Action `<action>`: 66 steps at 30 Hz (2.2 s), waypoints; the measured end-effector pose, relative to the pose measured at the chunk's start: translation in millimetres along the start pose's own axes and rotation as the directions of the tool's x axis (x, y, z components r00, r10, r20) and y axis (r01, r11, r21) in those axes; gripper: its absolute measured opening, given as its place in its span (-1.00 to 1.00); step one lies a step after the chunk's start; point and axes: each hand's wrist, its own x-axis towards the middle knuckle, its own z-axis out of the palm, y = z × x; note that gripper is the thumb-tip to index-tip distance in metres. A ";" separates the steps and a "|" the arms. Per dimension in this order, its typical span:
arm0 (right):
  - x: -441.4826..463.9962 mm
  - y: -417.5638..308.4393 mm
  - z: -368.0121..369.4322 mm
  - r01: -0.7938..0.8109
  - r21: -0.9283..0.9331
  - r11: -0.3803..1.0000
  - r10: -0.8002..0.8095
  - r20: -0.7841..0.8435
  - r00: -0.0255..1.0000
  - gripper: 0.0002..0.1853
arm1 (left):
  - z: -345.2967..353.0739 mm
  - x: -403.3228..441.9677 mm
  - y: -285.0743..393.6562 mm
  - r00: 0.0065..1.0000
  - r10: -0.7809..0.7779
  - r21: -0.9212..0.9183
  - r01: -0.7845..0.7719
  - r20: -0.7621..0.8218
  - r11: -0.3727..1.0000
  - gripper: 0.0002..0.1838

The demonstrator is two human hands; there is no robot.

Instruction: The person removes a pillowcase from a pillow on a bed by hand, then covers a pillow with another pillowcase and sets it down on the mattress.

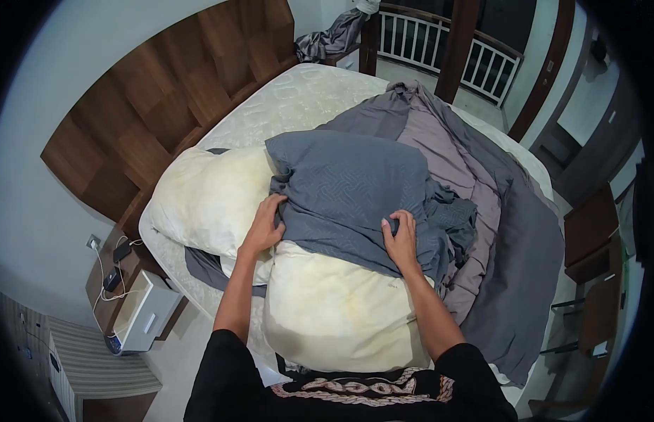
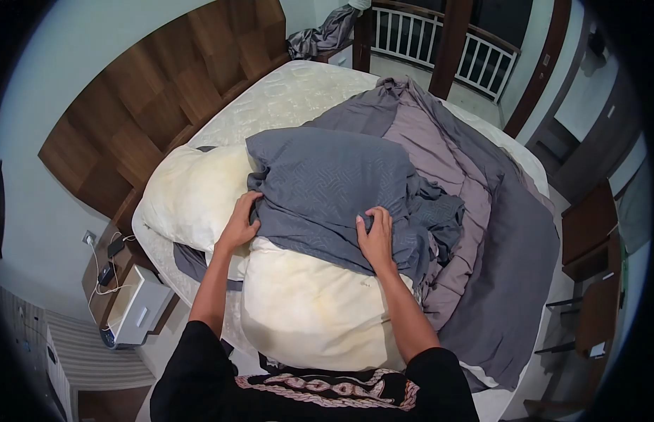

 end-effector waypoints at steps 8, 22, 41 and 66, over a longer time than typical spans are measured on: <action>120.7 -87.2 35.4 0.228 0.029 0.973 -0.223 -0.110 0.968 -0.68 | 14.5 -3.8 -5.8 0.994 0.107 0.046 -0.106 -0.009 0.993 -0.73; 239.8 -79.5 167.6 0.319 -0.336 0.886 -0.008 0.678 0.735 -0.16 | 33.7 -23.0 0.0 1.000 -0.012 -0.219 0.009 -0.011 0.976 -0.78; 152.2 -19.0 3.8 0.085 0.084 0.993 -0.110 0.357 0.928 -0.62 | -2.1 -18.3 68.5 0.989 -0.145 -0.230 0.144 0.012 0.962 -0.71; -87.5 -54.7 -106.5 -0.150 0.299 0.942 0.111 0.144 0.983 -0.67 | 107.8 -38.2 195.8 0.896 0.280 0.256 -0.376 0.344 0.891 -0.53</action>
